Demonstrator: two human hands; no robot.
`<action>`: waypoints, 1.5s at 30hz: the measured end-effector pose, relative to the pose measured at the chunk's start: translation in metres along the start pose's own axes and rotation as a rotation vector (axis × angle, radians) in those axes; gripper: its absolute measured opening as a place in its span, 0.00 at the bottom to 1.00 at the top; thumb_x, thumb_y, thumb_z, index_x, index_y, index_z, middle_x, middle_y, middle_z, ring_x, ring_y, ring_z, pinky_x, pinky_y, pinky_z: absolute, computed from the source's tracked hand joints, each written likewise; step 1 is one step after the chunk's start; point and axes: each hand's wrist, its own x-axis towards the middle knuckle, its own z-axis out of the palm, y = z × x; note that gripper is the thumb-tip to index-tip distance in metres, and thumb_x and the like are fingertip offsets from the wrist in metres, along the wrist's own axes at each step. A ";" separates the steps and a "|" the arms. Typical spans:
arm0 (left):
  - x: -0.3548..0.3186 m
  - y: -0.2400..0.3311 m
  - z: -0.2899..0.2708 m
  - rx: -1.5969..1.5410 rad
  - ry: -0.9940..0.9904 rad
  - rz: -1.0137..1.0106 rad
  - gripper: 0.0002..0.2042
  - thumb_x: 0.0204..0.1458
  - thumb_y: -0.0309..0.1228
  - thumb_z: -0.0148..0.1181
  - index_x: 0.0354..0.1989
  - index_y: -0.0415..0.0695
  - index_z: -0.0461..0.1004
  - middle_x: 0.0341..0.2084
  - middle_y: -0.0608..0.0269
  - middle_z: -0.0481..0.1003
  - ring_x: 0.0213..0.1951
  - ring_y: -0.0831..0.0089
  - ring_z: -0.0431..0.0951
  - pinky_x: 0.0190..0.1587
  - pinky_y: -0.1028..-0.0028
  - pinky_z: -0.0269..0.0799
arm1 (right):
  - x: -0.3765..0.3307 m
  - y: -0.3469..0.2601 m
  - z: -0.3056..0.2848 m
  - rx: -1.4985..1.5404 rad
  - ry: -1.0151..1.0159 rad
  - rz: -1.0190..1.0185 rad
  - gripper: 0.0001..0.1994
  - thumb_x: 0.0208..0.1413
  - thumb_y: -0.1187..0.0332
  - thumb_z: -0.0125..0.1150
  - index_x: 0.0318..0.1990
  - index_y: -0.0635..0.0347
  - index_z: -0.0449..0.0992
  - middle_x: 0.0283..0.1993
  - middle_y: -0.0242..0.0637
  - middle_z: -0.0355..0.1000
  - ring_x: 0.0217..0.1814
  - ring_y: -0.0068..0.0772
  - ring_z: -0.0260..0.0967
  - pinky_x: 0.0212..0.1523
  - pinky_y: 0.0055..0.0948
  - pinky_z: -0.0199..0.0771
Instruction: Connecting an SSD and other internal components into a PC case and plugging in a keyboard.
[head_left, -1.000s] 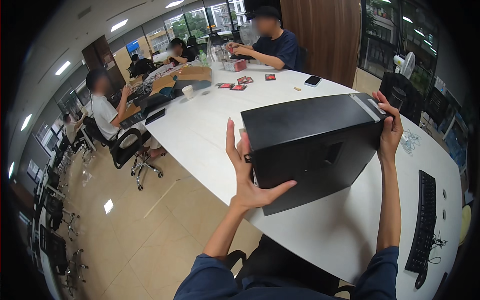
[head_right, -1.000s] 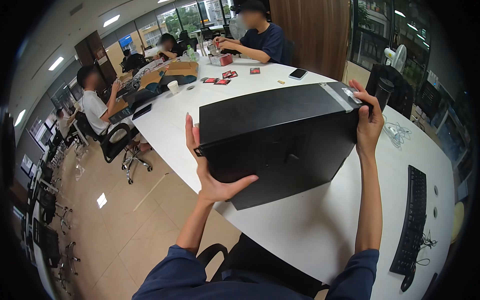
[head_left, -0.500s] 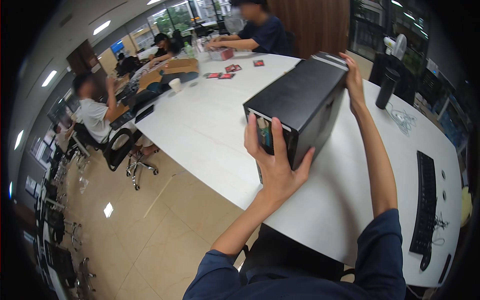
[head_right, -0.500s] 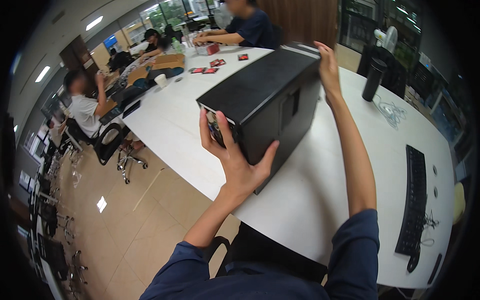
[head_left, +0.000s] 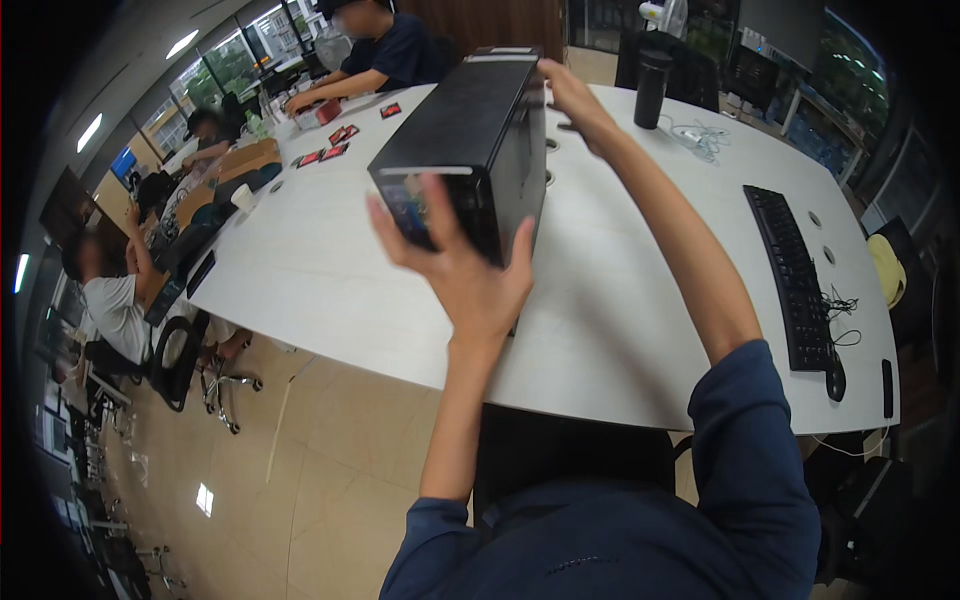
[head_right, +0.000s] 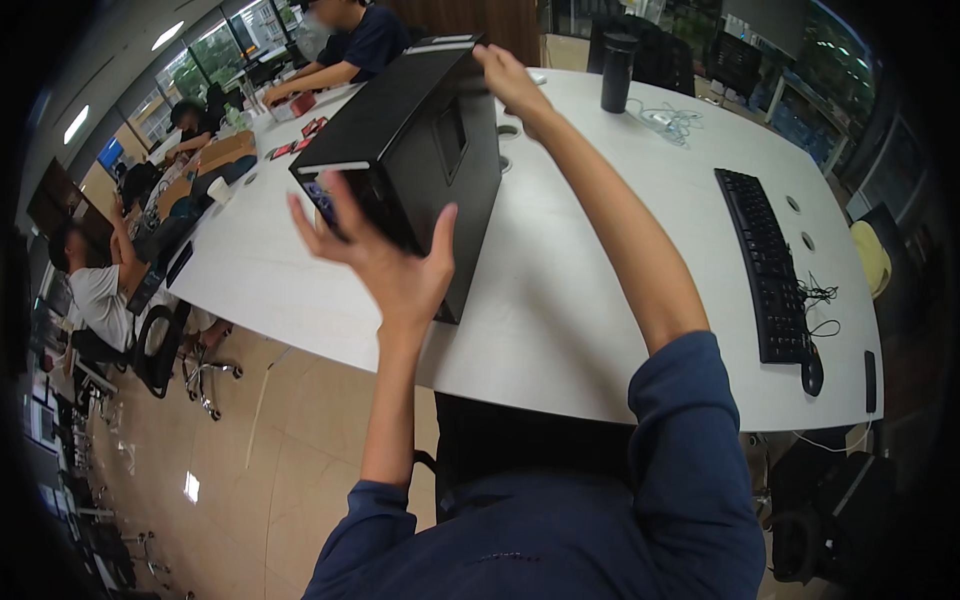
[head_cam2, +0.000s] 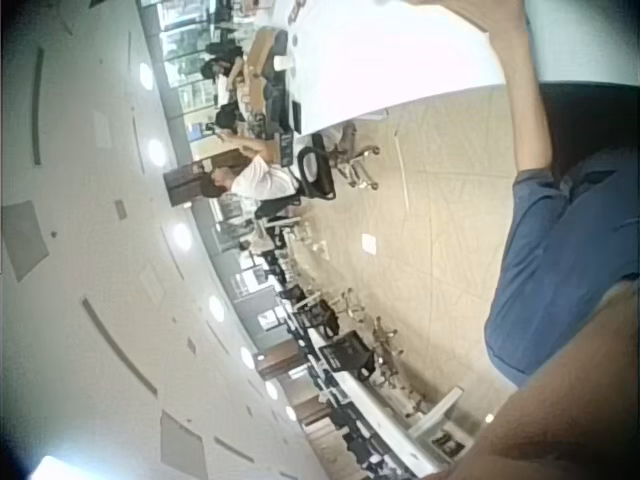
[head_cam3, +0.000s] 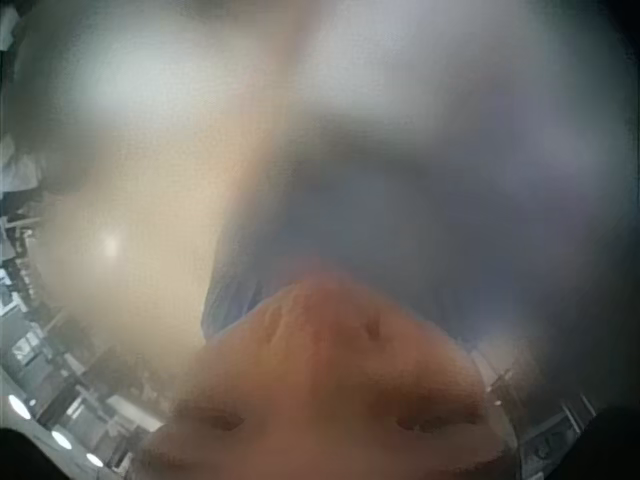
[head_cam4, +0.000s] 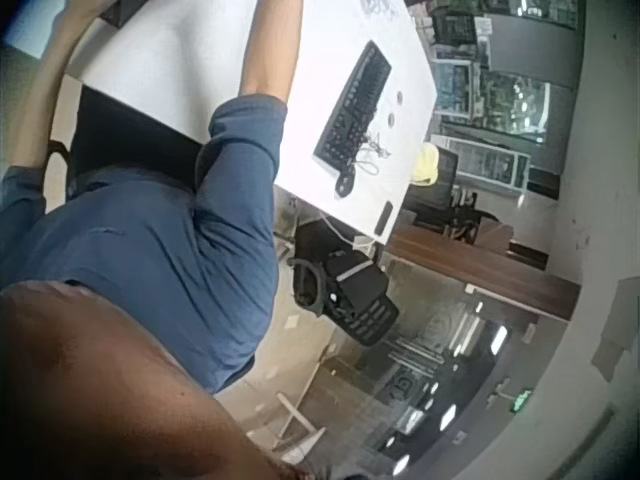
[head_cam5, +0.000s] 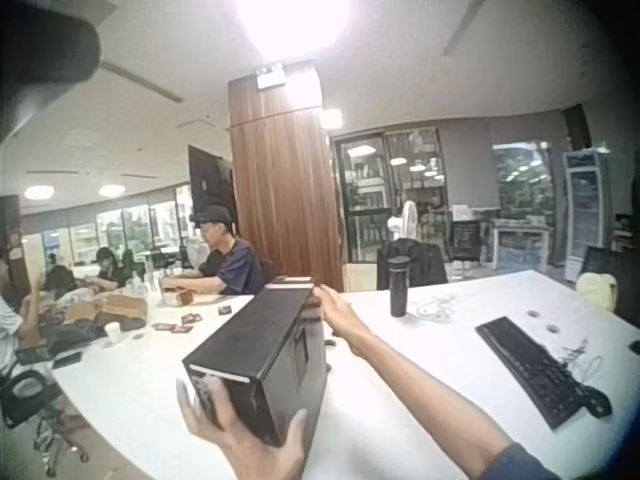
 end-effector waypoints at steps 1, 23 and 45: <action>-0.003 -0.008 -0.008 -0.190 0.012 -0.011 0.61 0.39 0.38 0.81 0.76 0.43 0.39 0.70 0.36 0.31 0.69 0.40 0.49 0.70 0.49 0.52 | -0.016 0.001 0.000 -0.026 -0.019 -0.035 0.42 0.61 0.34 0.49 0.75 0.52 0.54 0.63 0.39 0.69 0.60 0.37 0.64 0.56 0.41 0.68; -0.096 0.044 -0.018 -0.117 -0.387 -0.516 0.53 0.38 0.35 0.80 0.67 0.23 0.48 0.56 0.29 0.65 0.57 0.39 0.71 0.60 0.57 0.68 | -0.088 -0.016 0.004 0.256 -0.405 -0.003 0.57 0.53 0.21 0.41 0.75 0.65 0.52 0.76 0.57 0.50 0.80 0.55 0.41 0.73 0.63 0.42; -0.175 0.004 -0.062 -0.041 -0.438 -0.275 0.26 0.63 0.32 0.52 0.65 0.30 0.59 0.68 0.37 0.58 0.66 0.42 0.62 0.69 0.52 0.54 | -0.183 0.149 -0.331 -1.154 0.436 -0.019 0.36 0.46 0.44 0.72 0.62 0.47 0.73 0.69 0.52 0.64 0.73 0.53 0.57 0.72 0.48 0.55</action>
